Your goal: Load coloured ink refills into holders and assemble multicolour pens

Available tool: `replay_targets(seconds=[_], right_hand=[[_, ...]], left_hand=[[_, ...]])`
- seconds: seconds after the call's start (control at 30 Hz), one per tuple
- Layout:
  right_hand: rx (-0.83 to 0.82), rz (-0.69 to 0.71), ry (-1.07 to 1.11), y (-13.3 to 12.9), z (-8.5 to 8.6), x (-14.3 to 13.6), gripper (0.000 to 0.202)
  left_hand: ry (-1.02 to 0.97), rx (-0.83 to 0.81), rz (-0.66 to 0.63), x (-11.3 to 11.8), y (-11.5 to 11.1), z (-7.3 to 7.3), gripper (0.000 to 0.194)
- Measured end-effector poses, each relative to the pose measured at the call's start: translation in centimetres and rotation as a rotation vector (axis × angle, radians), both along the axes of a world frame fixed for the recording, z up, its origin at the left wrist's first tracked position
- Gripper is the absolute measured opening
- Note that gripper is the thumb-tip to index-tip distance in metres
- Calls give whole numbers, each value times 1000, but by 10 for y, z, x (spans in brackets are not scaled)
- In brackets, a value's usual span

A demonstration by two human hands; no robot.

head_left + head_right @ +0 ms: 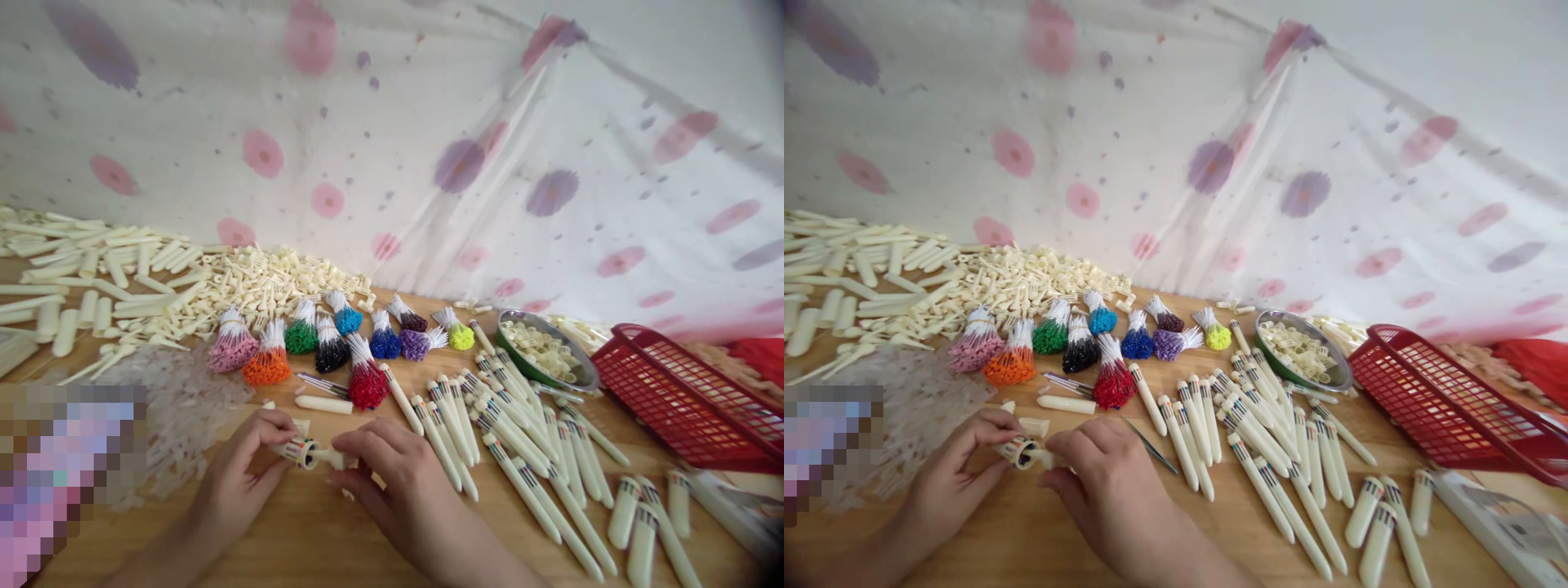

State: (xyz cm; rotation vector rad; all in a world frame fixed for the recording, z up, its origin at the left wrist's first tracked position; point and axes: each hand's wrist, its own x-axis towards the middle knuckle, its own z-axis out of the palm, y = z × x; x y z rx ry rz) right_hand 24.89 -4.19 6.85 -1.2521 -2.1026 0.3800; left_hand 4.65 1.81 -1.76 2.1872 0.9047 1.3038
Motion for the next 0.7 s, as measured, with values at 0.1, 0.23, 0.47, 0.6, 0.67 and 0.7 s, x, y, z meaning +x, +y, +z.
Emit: replay_targets(seconds=[0.1, 0.23, 0.47, 0.6, 0.67, 0.7], right_hand=[[-40, -6, -5, 1, -5, -2, 11], [-120, -48, 44, 5, -13, -3, 18], [76, -32, -33, 14, -22, -4, 46], [117, -154, -54, 17, -32, -10, 43], [71, -181, -27, 18, -39, -12, 41], [32, -193, 2, 18, -41, -13, 40]], left_hand=[[43, 28, 9, 1, -2, 2, 16], [95, 104, 30, 2, -4, 8, 10], [208, 239, 14, 1, -6, 11, 8], [302, 217, -31, 5, -11, 13, 16], [332, 227, -18, 8, -14, 15, 16], [342, 246, 2, 9, -16, 16, 17]])
